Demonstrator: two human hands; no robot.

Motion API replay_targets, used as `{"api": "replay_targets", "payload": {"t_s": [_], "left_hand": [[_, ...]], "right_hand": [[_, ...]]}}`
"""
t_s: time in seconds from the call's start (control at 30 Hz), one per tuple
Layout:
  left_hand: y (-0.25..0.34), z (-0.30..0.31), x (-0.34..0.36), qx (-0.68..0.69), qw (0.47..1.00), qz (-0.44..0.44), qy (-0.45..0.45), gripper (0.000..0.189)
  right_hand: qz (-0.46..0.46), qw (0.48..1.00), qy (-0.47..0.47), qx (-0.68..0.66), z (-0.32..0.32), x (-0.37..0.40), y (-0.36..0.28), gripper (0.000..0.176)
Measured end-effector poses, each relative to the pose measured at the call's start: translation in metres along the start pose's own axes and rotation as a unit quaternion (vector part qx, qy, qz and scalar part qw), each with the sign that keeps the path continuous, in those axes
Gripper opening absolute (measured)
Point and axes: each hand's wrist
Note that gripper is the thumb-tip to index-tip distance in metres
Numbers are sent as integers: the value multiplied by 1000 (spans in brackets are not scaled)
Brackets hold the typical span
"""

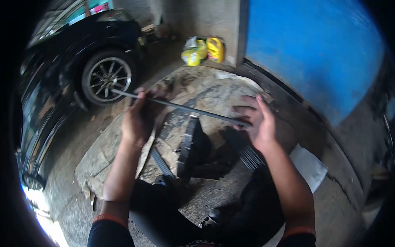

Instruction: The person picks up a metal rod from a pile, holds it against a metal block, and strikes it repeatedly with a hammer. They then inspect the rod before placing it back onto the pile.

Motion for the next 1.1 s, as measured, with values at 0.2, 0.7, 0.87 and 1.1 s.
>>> {"api": "replay_targets", "payload": {"t_s": [0.2, 0.7, 0.87, 1.1], "left_hand": [[-3, -1, -2, 48, 996, 4, 79, 11], [-41, 27, 1, -84, 993, -29, 77, 40], [-73, 29, 21, -108, 961, 165, 196, 35], [-47, 114, -21, -312, 934, 63, 164, 31]], "right_hand": [[11, 951, -27, -308, -7, 2, -1, 76], [-45, 937, -145, 316, -18, 6, 43, 18], [39, 896, -187, 401, -35, 9, 75, 28], [-108, 707, -117, 689, -5, -25, 168, 30]]}}
Point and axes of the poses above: each hand's wrist, its own x-axis away from the middle knuckle, its own z-axis out of the back of the hand, y = z × x, and after that the axes turned 9 degrees about x, right-handed
